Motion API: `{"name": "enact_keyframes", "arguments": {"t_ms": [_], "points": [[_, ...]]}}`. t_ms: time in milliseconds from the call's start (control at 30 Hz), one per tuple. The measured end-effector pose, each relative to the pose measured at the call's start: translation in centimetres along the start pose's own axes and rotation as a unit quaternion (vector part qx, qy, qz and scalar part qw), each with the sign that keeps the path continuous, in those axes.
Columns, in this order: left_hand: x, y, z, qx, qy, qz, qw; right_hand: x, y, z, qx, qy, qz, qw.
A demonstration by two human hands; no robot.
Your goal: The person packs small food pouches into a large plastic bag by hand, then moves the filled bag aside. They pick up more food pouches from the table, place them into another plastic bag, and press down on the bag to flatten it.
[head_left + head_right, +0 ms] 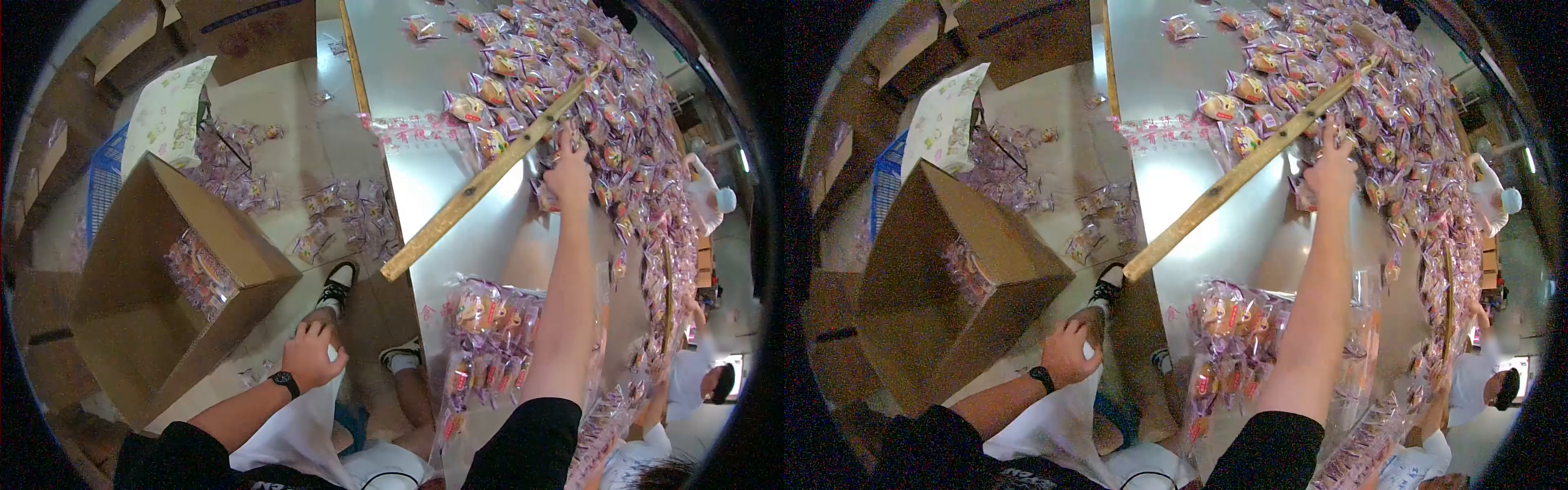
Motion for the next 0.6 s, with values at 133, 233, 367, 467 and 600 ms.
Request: {"name": "enact_keyframes", "arguments": {"t_ms": [133, 233, 367, 467, 600], "points": [[0.1, 0.4, -0.5, 0.015, -0.012, -0.02, 1.0, -3.3, 2.6, 4.2, 0.058, 0.027, 0.015, 0.998], [0.3, 0.9, -0.9, -0.015, 0.019, -0.006, 1.0, -3.7, 3.2, 5.3, 0.069, 0.041, 0.005, 0.997], [0.6, 0.9, -0.2, -0.013, 0.018, 0.013, 1.0, -3.7, 3.7, 5.1, 0.066, 0.027, -0.064, 0.995], [0.0, 0.6, -0.7, 0.008, 0.024, 0.005, 1.0, -2.6, 3.6, 4.0, 0.083, 0.015, -0.11, 0.99], [-0.1, 0.7, -0.4, -0.01, 0.016, 0.023, 1.0, -1.1, 3.9, 2.0, 0.088, -0.026, -0.143, 0.985]]}}
Point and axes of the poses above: each hand's wrist, its own y-axis towards the middle knuckle, its own z-axis out of the palm, x = y × z, the point moved 7 cm from there along y, towards the middle knuckle, and after that the axes turned 4 degrees about -x, right-handed, at the moved point
